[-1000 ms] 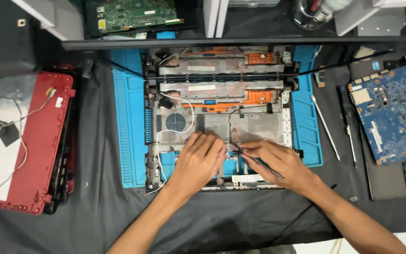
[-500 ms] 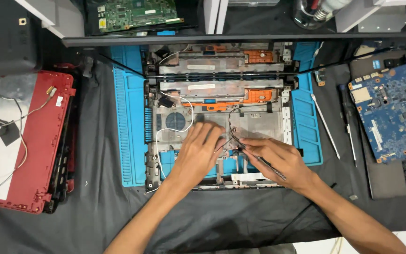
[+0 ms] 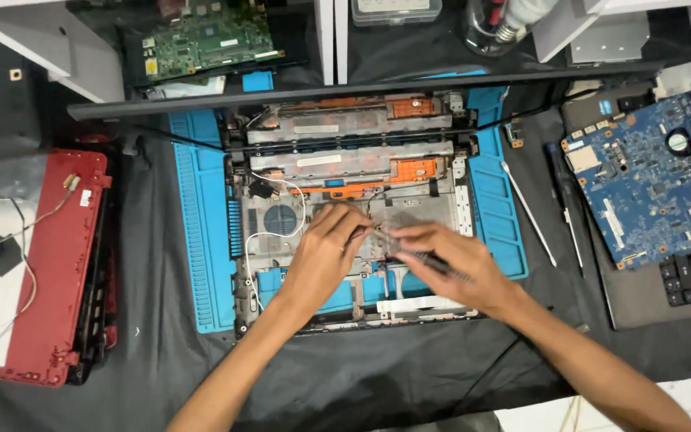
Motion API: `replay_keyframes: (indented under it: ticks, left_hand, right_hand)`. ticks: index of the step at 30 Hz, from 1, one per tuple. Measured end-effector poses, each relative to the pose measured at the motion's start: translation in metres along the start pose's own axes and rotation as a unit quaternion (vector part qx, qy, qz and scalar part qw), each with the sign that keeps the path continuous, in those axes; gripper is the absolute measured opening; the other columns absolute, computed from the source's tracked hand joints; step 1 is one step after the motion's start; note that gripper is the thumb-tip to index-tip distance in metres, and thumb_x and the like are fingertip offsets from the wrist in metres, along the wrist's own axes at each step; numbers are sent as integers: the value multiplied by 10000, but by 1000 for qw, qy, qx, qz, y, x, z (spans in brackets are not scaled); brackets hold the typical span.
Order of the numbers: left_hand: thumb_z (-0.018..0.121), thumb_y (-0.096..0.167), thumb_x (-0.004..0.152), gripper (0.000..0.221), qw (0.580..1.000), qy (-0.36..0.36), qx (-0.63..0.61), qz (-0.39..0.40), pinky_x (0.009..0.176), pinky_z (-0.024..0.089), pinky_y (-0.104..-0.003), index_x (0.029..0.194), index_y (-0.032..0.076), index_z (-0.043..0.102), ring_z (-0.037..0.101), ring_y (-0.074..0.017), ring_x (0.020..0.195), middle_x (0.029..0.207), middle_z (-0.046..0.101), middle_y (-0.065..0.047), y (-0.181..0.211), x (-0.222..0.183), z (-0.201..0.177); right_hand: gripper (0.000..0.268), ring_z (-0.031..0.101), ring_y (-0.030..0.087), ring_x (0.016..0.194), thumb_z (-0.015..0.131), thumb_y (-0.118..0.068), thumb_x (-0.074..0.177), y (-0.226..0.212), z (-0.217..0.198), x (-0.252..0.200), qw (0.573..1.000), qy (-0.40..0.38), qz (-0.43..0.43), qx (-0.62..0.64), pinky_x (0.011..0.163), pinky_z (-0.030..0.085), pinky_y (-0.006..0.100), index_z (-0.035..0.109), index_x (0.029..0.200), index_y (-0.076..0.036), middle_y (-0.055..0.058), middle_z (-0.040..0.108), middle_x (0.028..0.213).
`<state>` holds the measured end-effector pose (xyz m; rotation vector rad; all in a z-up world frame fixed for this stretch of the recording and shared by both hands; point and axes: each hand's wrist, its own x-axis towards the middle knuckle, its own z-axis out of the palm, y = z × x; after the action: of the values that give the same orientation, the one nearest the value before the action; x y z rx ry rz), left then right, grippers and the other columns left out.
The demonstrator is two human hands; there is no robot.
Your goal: Disassembling a laptop to remove internal components including the motherboard and cooling assembly.
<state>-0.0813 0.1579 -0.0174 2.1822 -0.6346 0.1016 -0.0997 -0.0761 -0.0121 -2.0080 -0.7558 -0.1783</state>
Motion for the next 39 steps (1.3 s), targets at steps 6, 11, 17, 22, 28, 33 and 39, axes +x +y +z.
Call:
replay_keyframes:
  ticks: [6,11,17,22,28,33,39]
  left_hand:
    - [718,-13,887,136,997,54,-46,-18,816,506,-446,995,8,639,630,-365,943,986,664,-138,0,-4,1]
    - [701,-38,891,152,996,71,-37,-24,820,512,-446,1023,7,641,648,-376,961,991,684,-148,-1,-4,4]
    - [686,-54,892,164,995,66,-59,-43,809,527,-434,1041,2,643,670,-373,956,995,696,-152,1,-3,3]
    - [688,-42,903,156,995,74,-49,-47,811,527,-434,1049,2,656,674,-378,957,995,699,-156,2,-4,2]
    - [701,15,930,107,994,78,-58,-43,810,535,-426,1029,4,663,686,-362,955,991,709,-148,-1,-1,4]
    - [705,25,927,122,995,61,-53,-52,808,524,-437,1036,-6,661,674,-375,950,990,702,-159,1,-1,0]
    - [685,3,932,120,995,60,-52,-58,819,524,-439,1050,-8,661,671,-377,963,1004,700,-163,0,-2,1]
  right_hand:
    - [190,746,215,1031,785,-16,889,9,-9,17,999,3,40,37,830,613,296,677,1042,22,142,741,1150]
    - [197,745,215,1010,787,-21,876,8,-8,21,997,-26,59,51,802,602,296,667,1029,11,138,741,1128]
    - [223,736,194,951,794,-24,870,11,-9,19,998,-42,37,26,729,597,272,660,1047,-1,130,742,1120]
    - [236,736,200,928,791,-23,870,8,-6,22,998,-56,33,22,700,607,281,666,1067,14,128,742,1105]
    - [228,740,245,991,779,-17,883,6,-8,21,998,-55,-18,-4,804,615,329,660,1075,19,132,726,1115]
    - [212,745,221,913,789,-25,885,15,-5,12,999,-45,8,-16,723,610,299,656,1041,29,124,726,1060]
    - [215,747,218,898,792,0,872,11,-6,14,998,-43,36,-15,714,604,298,658,1035,42,151,736,1085]
